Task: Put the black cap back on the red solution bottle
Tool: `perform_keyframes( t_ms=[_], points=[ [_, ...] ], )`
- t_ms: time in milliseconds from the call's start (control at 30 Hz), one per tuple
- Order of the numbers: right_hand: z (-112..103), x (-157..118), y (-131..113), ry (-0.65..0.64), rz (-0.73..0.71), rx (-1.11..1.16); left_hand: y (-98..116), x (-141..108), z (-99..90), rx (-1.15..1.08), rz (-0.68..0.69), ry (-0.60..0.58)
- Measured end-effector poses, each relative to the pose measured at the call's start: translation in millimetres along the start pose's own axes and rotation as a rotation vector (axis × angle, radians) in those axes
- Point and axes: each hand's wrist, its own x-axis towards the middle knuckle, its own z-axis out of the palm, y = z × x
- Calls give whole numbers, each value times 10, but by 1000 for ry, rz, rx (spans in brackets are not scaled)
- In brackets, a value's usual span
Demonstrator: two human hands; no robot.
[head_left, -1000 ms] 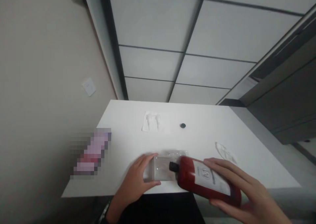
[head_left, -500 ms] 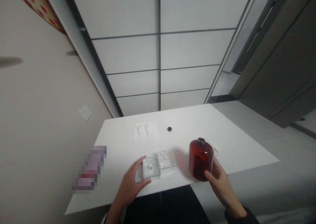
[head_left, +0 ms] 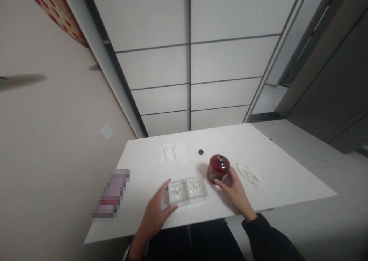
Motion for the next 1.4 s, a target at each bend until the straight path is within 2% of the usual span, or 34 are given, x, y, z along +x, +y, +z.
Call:
perform_keyframes(
  t_ms=[733,1067,1167,1333,1367,1400],
  points=[
    [3,-31,59,8,0,-91,-146,-1,66,-21,35,34],
    [6,-38,83,-3,7,-105,-118,-5,51,-17,25,24],
    [5,-149,56,25,3,-98,-110,-11,57,-19,21,33],
    [-24,-596,-69,314,-84,-178,-78,-23,47,-25,15,27],
    [-25,-697,-91,335,-115,-219,-72,-24,43,-25,13,25],
    [-21,-790,-111,297,-161,-263,-65,-23,39,-25,10,23]
  ],
)
